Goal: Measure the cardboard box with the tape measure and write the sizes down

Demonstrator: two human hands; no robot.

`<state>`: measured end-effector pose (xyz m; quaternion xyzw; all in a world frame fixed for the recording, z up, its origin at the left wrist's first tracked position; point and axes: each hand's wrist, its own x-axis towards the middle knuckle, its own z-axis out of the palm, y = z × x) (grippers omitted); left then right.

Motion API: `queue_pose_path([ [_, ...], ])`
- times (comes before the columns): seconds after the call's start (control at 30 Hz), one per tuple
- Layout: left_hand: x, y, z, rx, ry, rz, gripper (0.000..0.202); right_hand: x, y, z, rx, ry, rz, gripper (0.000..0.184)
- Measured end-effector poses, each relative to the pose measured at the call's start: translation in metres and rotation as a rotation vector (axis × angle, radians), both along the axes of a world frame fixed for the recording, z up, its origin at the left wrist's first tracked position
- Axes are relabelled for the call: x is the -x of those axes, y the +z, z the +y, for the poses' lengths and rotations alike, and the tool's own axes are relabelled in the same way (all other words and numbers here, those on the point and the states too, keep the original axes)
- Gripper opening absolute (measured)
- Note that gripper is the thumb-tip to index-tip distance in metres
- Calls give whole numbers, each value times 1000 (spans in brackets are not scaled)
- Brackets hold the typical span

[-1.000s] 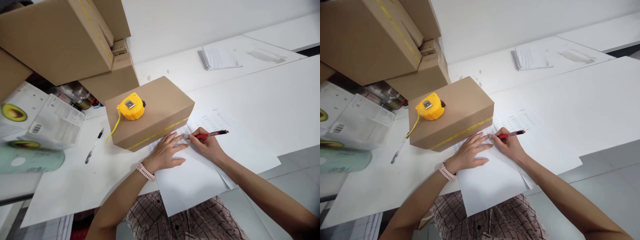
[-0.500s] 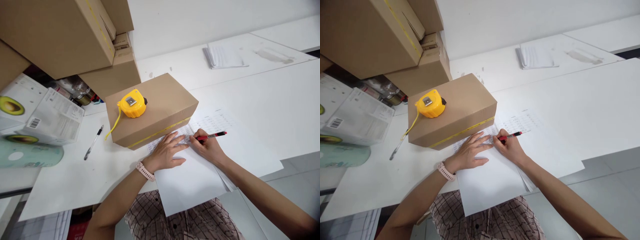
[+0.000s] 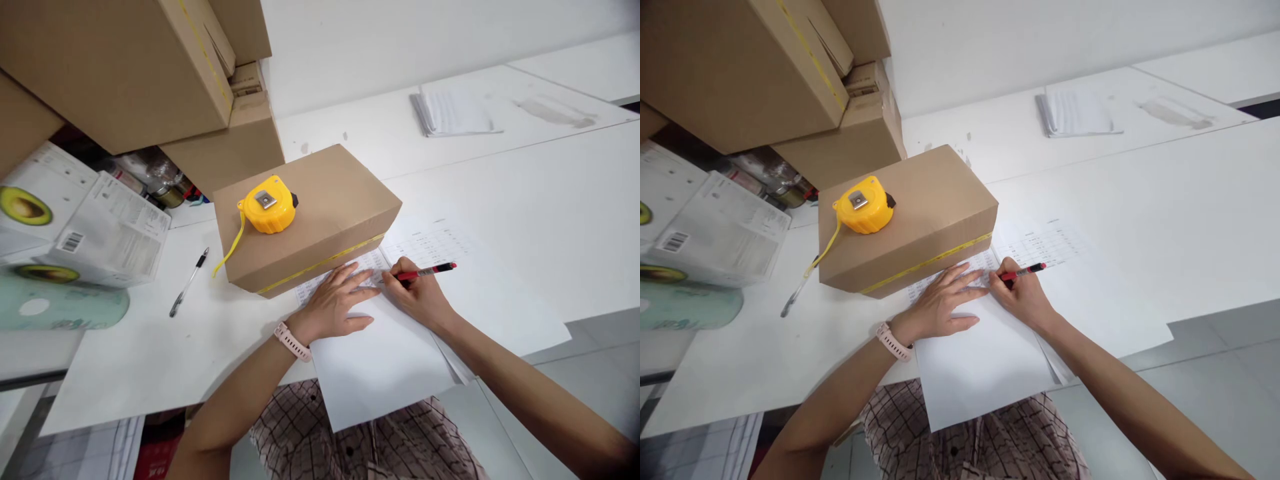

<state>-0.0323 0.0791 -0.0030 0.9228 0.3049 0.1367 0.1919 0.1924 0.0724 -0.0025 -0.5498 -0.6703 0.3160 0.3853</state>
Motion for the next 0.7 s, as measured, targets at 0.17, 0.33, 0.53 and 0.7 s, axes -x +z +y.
queue_pose_path([
  [0.17, 0, -1, 0, -1, 0, 5, 55, -1, -3, 1, 0, 9, 15, 30],
  [0.33, 0, 1, 0, 3, 3, 12, 55, -1, -3, 0, 44, -10, 25, 29],
  [0.53, 0, 2, 0, -4, -1, 13, 55, -1, -2, 1, 30, -14, 28, 32],
  [0.7, 0, 1, -1, -8, 1, 16, 56, 1, 0, 1, 36, -11, 31, 34],
])
